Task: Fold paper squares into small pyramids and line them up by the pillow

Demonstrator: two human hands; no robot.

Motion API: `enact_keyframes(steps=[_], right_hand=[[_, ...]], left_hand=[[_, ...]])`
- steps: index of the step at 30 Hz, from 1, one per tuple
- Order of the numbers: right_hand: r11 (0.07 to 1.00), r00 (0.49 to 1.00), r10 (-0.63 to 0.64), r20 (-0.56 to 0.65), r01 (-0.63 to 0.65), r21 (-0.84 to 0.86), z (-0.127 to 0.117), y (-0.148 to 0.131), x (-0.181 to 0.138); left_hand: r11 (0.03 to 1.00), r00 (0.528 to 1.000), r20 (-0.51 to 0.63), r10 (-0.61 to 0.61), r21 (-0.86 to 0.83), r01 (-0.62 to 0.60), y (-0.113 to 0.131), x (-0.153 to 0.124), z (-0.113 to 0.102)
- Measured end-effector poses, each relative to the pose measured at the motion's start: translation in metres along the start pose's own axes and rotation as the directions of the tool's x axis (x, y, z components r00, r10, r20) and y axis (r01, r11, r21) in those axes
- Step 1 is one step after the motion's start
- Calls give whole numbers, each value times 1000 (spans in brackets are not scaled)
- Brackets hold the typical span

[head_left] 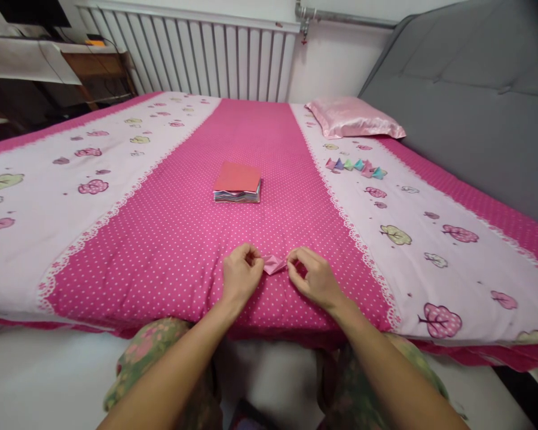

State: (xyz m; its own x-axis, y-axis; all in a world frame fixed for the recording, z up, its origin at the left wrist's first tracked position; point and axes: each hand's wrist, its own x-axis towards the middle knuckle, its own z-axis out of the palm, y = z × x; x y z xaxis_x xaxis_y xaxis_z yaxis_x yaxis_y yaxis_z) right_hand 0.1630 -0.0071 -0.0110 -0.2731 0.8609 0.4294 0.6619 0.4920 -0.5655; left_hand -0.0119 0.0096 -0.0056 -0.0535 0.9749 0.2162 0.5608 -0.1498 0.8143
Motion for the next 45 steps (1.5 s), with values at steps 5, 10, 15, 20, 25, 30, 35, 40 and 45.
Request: enact_keyframes(steps=[5,10,15,20,25,30,35,40,45], right_hand=[[1000,1000,-5,24,5,-27,2,-1,-2],[1000,999,-21,-35,21,-19,6,-3,-3],[998,996,-32,-82,28,-55,9,-2,-4],[994,995,-76,-63,71,-81,8,-3,-3],[989,995,-98,-11,96,-112,9,-4,-5],[983,996,-82,35,86,-162,10,-5,-7],[963,991,-47,125,78,-258,11,-9,-6],[940,976,1,217,73,-333,8,-14,-5],[933,967,15,255,78,-350,5,-11,-5]], left_hand=[[967,992,78,104,225,-119,2,-3,-1],[912,971,179,158,351,-214,5,-7,-1],[863,945,240,222,403,-305,4,-9,-1],[838,925,285,251,414,-355,2,-9,0],[856,925,282,255,379,-352,-1,-8,2],[877,923,283,262,330,-350,-6,-6,4],[887,922,287,259,307,-344,-7,-6,5],[872,928,277,249,354,-340,-3,-9,6],[821,930,300,210,463,-335,1,-10,6]])
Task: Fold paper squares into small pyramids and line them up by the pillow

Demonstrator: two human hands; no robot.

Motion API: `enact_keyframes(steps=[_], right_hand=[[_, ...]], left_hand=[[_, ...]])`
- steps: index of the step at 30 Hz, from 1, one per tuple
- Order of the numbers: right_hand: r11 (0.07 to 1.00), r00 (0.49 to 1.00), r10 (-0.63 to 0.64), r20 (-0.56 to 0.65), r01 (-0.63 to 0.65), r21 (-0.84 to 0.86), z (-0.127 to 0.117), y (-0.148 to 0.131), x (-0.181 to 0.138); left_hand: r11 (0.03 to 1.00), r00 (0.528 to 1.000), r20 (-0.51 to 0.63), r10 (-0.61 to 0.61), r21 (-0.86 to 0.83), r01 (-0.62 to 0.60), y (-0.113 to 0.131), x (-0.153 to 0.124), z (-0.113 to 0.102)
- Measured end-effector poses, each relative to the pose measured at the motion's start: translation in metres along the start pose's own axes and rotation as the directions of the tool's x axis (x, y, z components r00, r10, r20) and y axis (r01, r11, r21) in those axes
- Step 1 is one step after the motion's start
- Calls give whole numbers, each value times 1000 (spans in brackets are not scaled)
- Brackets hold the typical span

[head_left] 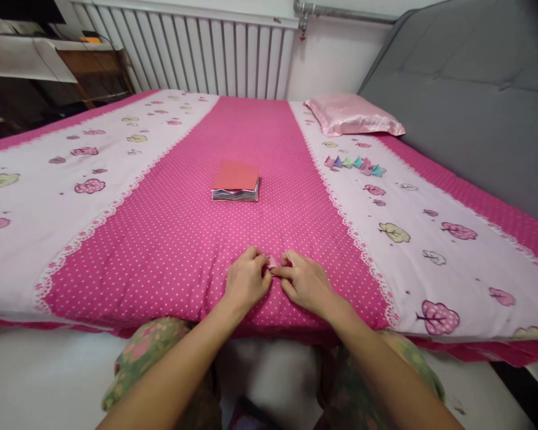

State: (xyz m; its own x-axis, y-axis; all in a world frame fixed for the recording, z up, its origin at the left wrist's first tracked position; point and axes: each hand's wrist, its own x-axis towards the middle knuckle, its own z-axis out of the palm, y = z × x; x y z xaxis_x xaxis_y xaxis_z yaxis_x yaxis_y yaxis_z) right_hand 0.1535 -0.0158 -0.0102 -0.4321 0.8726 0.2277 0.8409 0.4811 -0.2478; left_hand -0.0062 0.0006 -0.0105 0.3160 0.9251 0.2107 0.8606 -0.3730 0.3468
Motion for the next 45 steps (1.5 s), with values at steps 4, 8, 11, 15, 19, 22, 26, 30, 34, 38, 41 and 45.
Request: enact_keyframes(steps=[4,8,11,15,19,22,26,30,34,38,41,45], right_hand=[[994,1000,13,-1,-13,107,1,2,0],[961,988,128,-88,-102,259,1,1,2],[940,962,228,-149,-178,290,0,-1,5],[943,957,278,-87,-255,211,-4,-5,13],[939,942,336,29,-337,65,-10,-11,24],[922,918,387,84,-388,-16,-12,-15,32],[914,908,406,100,-404,-47,-10,-16,36],[925,922,378,83,-380,8,-6,-11,36],[927,926,370,79,-373,31,-2,-8,35],[926,924,376,71,-378,14,2,-8,35],[929,927,370,66,-370,-12,2,-10,35],[935,933,355,58,-355,-12,2,-11,34]], left_hand=[[999,998,36,-48,27,47,1,2,0],[997,997,48,-59,44,57,3,3,-2],[996,996,64,-67,66,63,4,3,-3],[996,997,57,-52,72,48,6,3,-3],[994,995,73,-64,95,57,7,6,-2],[994,995,84,-56,101,48,7,7,-2],[997,995,92,-48,69,41,4,8,-3],[1000,997,80,-10,7,9,0,8,-5],[1000,996,84,-13,-10,14,0,8,-7],[997,996,73,-43,66,39,3,8,-6],[996,996,76,-40,82,34,4,7,-6],[999,996,82,-30,24,28,1,8,-7]])
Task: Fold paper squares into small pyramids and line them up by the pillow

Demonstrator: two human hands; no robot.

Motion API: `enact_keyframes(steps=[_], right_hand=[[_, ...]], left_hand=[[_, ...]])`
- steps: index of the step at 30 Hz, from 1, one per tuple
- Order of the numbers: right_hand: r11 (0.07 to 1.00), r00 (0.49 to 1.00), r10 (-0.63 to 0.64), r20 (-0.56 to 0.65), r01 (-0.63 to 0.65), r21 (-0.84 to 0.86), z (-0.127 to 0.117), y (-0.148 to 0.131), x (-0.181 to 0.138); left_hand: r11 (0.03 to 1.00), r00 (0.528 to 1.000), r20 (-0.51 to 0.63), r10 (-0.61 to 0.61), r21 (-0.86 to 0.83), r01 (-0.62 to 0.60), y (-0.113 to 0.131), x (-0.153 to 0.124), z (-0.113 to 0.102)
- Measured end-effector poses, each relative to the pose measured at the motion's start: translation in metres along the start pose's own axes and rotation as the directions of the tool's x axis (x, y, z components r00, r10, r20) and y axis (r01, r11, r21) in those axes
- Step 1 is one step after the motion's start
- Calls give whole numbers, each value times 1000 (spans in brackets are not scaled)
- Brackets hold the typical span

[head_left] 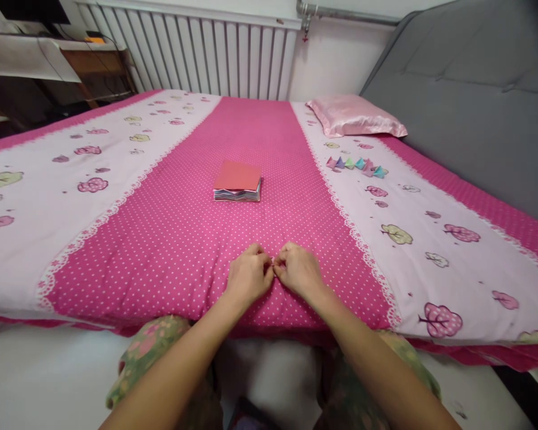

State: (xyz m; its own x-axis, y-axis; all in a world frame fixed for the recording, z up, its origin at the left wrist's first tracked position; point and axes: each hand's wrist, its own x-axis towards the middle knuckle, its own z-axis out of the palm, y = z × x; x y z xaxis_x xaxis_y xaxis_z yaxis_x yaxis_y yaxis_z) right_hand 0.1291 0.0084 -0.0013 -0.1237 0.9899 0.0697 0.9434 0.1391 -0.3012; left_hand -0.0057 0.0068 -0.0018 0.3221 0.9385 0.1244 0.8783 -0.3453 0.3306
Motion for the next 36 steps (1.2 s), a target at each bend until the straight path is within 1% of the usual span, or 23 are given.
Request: enact_keyframes(steps=[5,8,13,15,18,20,22,26,31,36], right_hand=[[999,1000,-26,-15,27,33,0,2,-1],[998,999,-41,-9,42,39,-1,3,-2],[1000,1000,-22,4,22,-20,-8,3,-10],[998,1000,-19,1,19,-68,-10,3,-13],[990,999,-45,7,46,-132,-11,3,-15],[986,998,-62,25,65,-153,-10,2,-15],[983,997,-68,34,73,-170,-9,0,-14],[972,998,-56,27,61,-228,-9,-5,-13],[966,998,-32,49,43,-254,-13,-12,-14],[963,999,8,46,4,-269,-13,-17,-15]], left_hand=[[998,997,-40,60,-31,-61,-2,1,-2],[997,996,-64,64,-41,-67,0,1,-3],[994,994,-61,90,-50,-93,4,-3,-2],[994,993,-49,107,-6,-107,5,-4,-1],[981,992,-42,119,159,-111,10,-5,-1],[962,993,-32,112,252,-100,14,-4,-2],[951,995,-9,98,295,-91,19,-2,-5],[949,997,26,71,307,-75,26,2,-7],[955,997,46,68,288,-78,26,3,-5],[961,997,33,76,263,-82,27,2,-5]])
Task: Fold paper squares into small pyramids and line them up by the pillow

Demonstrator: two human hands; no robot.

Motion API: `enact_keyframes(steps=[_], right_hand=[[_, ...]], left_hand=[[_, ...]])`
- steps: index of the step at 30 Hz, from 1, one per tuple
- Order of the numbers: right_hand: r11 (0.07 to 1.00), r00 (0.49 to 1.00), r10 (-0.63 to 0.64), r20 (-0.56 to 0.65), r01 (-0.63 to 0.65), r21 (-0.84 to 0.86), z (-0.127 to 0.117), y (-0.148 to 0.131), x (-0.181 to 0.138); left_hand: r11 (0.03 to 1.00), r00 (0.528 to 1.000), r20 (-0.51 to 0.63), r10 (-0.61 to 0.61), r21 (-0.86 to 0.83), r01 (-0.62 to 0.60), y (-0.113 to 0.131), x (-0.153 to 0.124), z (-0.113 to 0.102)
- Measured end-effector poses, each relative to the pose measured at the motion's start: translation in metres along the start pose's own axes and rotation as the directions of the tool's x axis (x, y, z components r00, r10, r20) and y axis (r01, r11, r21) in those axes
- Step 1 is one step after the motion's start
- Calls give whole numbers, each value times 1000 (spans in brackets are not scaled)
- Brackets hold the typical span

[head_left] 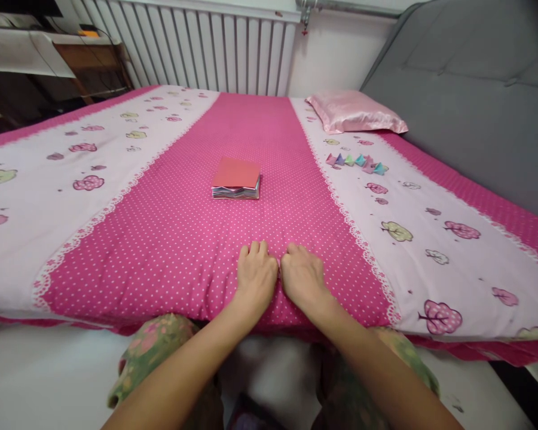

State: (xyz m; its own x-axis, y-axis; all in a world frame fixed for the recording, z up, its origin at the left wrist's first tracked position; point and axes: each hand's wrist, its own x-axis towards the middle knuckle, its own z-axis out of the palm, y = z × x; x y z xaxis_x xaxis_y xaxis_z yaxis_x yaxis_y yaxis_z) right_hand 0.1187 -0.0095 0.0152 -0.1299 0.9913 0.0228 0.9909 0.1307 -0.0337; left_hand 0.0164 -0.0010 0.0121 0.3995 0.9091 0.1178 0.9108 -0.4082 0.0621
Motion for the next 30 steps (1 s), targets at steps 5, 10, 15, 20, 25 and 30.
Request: enact_keyframes(steps=[5,10,15,20,25,30], right_hand=[[999,1000,15,28,-14,-33,-3,-2,-1],[1000,999,4,50,-3,-19,-3,1,0],[999,1000,-16,-6,16,27,3,2,2],[999,1000,10,6,-10,40,7,3,3],[997,999,-29,-30,31,67,9,13,0],[976,999,25,-21,-20,218,7,20,-2]], left_hand=[[996,997,25,-69,49,68,-1,-2,-4],[996,996,34,-81,43,80,-4,-1,-2],[1000,1000,-2,-17,-19,17,-6,2,6],[998,997,-73,34,-57,-38,-8,2,14],[986,997,-78,-9,-165,-4,-18,1,13],[850,998,-35,-61,-526,33,-27,3,11]])
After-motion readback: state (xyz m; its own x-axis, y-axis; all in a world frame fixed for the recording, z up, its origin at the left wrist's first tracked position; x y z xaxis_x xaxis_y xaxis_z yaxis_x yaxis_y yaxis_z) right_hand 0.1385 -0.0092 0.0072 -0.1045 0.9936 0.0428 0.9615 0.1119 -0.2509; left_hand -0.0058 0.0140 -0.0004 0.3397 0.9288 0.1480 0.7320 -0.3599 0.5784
